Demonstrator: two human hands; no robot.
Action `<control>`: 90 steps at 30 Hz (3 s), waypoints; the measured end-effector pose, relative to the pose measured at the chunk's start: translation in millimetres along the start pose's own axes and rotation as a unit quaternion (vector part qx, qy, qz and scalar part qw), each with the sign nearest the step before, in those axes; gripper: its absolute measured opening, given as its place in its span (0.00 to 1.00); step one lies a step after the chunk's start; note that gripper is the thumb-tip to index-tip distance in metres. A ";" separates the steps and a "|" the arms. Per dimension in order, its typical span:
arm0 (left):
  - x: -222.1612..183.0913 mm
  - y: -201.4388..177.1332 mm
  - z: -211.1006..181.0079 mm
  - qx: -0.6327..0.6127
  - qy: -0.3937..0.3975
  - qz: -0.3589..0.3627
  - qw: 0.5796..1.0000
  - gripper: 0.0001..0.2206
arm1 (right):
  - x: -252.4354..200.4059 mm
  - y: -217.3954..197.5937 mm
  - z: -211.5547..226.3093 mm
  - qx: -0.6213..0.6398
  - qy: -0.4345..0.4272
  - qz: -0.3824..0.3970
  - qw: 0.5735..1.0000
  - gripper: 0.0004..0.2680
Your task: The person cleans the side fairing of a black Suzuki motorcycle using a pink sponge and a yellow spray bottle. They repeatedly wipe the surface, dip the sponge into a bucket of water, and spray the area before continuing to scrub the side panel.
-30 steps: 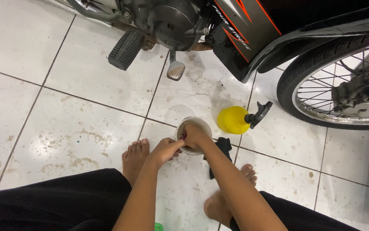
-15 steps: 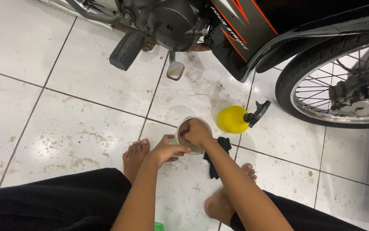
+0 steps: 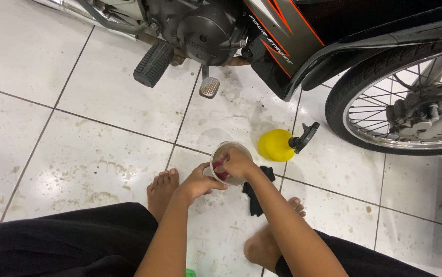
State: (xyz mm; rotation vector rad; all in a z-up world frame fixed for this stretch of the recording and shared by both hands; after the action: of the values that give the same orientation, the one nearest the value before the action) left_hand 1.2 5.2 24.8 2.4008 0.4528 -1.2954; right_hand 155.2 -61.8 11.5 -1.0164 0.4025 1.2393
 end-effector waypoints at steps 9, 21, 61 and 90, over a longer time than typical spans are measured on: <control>1.0 1.1 -1.3 0.006 0.001 -0.005 1.000 0.53 | 15.3 -1.8 -9.8 -0.078 -0.015 -0.002 0.997 0.10; -0.1 -1.5 0.3 0.003 -0.003 -0.002 1.000 0.53 | 6.8 -6.6 -0.5 -0.097 0.003 0.010 0.995 0.11; -20.6 -21.8 -126.0 0.076 0.189 -0.047 0.978 0.32 | -200.2 -278.0 183.5 -0.167 -0.313 -0.278 0.893 0.10; 185.6 -69.6 -196.4 0.520 -0.244 -0.167 0.801 0.61 | -119.9 -404.8 153.2 -0.581 -0.174 -0.658 0.446 0.04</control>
State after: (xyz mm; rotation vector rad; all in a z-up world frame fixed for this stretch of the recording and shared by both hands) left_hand 209.8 177.1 -44.4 2.5962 -0.0550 -2.7971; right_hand 444.9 -0.7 349.3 -1.5367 -1.6339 -0.0432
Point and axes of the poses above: each hand's wrist, its own x-axis towards the middle knuckle, its own y-axis out of the palm, z = x × y, the point moved 1 cm from there along x, towards the middle knuckle, and after that the axes turned 3 degrees about z, right-handed, at the moved point
